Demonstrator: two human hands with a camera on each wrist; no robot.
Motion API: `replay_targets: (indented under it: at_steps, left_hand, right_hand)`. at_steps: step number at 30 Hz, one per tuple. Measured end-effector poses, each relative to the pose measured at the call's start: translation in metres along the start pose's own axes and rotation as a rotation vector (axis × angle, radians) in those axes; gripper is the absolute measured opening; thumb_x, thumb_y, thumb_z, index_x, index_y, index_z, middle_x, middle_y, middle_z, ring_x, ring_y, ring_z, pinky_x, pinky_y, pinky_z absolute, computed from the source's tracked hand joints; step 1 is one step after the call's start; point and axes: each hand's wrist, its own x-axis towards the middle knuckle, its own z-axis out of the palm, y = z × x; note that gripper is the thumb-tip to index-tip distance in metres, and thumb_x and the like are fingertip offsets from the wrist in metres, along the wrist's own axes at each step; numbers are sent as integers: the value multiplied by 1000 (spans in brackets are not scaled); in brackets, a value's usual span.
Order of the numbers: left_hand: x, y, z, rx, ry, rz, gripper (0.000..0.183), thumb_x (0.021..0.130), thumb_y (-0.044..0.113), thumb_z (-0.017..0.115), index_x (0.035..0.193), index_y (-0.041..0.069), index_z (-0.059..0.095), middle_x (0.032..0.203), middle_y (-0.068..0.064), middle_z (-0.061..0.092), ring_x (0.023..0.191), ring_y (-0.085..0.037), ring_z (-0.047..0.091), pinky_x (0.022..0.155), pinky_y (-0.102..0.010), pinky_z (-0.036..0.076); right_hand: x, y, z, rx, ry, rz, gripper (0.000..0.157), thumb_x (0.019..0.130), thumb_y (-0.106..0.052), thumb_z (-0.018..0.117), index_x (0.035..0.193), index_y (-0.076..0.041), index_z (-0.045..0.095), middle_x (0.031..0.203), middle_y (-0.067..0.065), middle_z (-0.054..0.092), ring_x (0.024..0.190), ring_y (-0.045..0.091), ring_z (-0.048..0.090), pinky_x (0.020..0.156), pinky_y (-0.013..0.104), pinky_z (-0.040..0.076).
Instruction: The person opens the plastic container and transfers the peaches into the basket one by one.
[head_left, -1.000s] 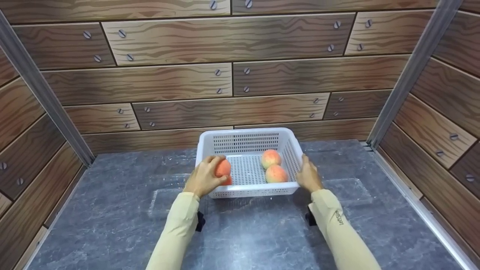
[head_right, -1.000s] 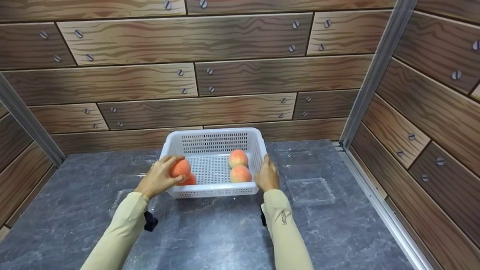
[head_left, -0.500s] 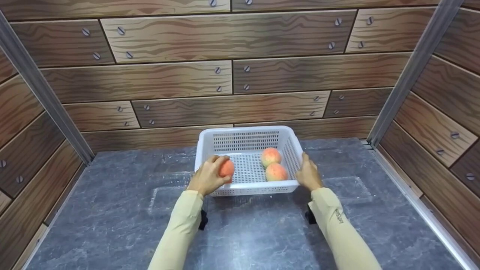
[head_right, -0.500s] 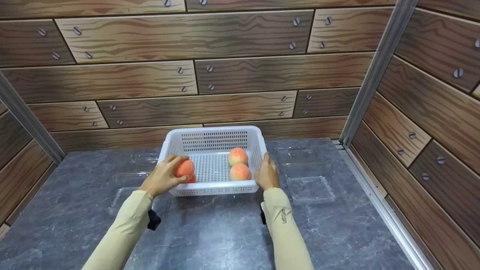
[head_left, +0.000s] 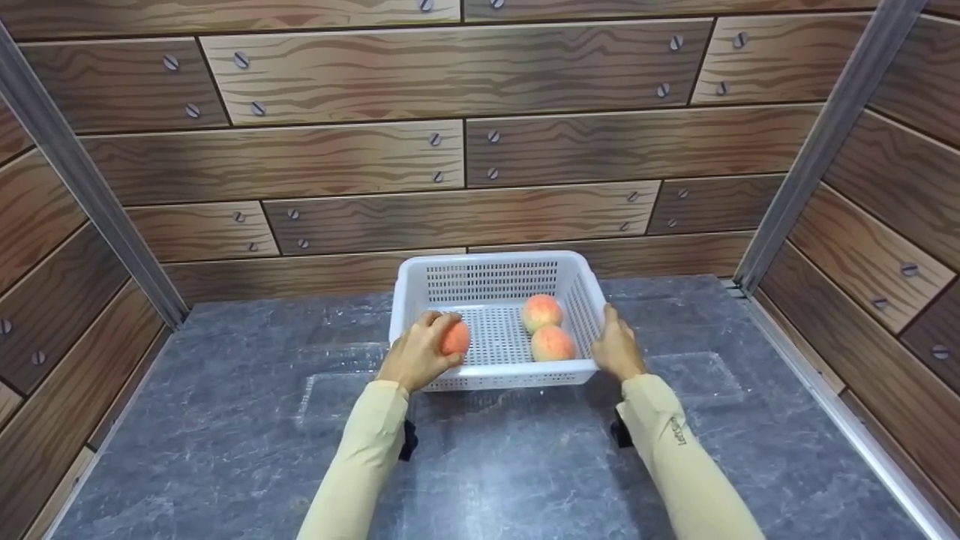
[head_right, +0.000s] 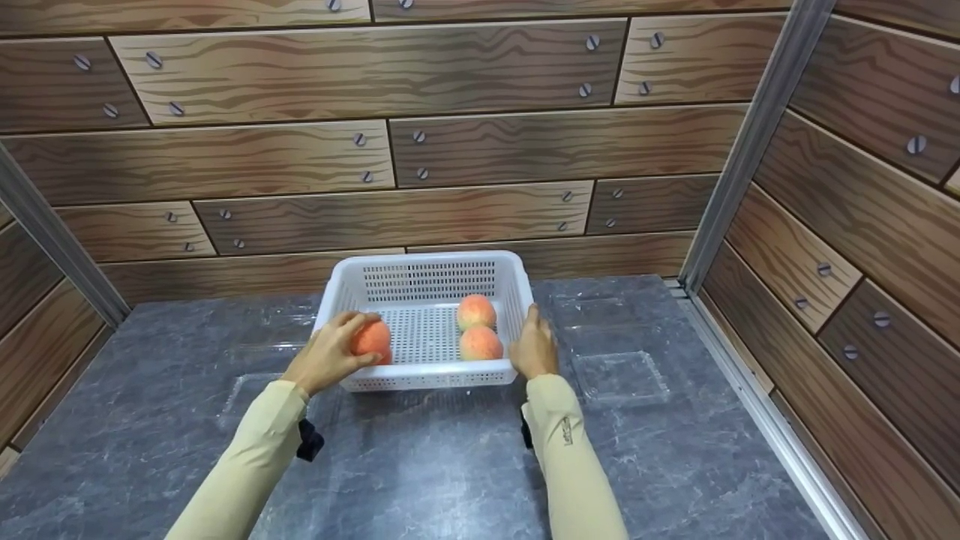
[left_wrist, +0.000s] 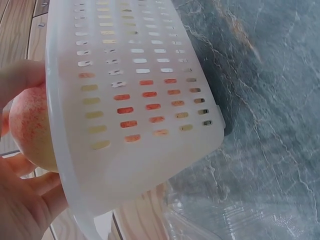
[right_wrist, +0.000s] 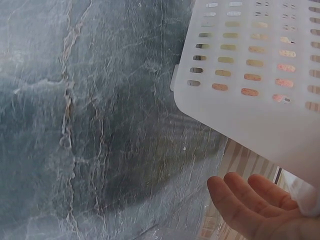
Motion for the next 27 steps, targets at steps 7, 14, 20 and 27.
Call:
replay_targets:
  at_steps: [7,14,20,27]
  left_hand:
    - [3,0,6,66,56,44,54,79,21,83,127,7,64,116,-17,61,102,-39,62,77,-55,57]
    - [6,0,12,99,113,104,54,76,21,85,124,5,65,114,-19,63,104,-38,57,83,-54,54]
    - [8,1,13,81,121,107,54,76,18,85,124,4,64,114,-19,62,103,-38,56,83,-54,54]
    - [11,5,17,17,84,90,53,79,14,84,126,4,61,116,-19,59,107,-38,54,84,-53,55]
  right_hand:
    - [1,0,0,-1,-16,11,68,82,8,48,147,15,30,132,43,49,126,58,46,109,62,37]
    - [1,0,-1,0,-14,20,69,82,8,49,148,14,29,127,42,51,121,59,50,105,64,39]
    - [1,0,-1,6,-10,15,69,82,8,50,147,14,30,125,42,52,119,59,51,104,64,40]
    - [0,0,1,10,6,8,68,81,9,51,146,14,32,123,42,53,118,59,52,103,64,41]
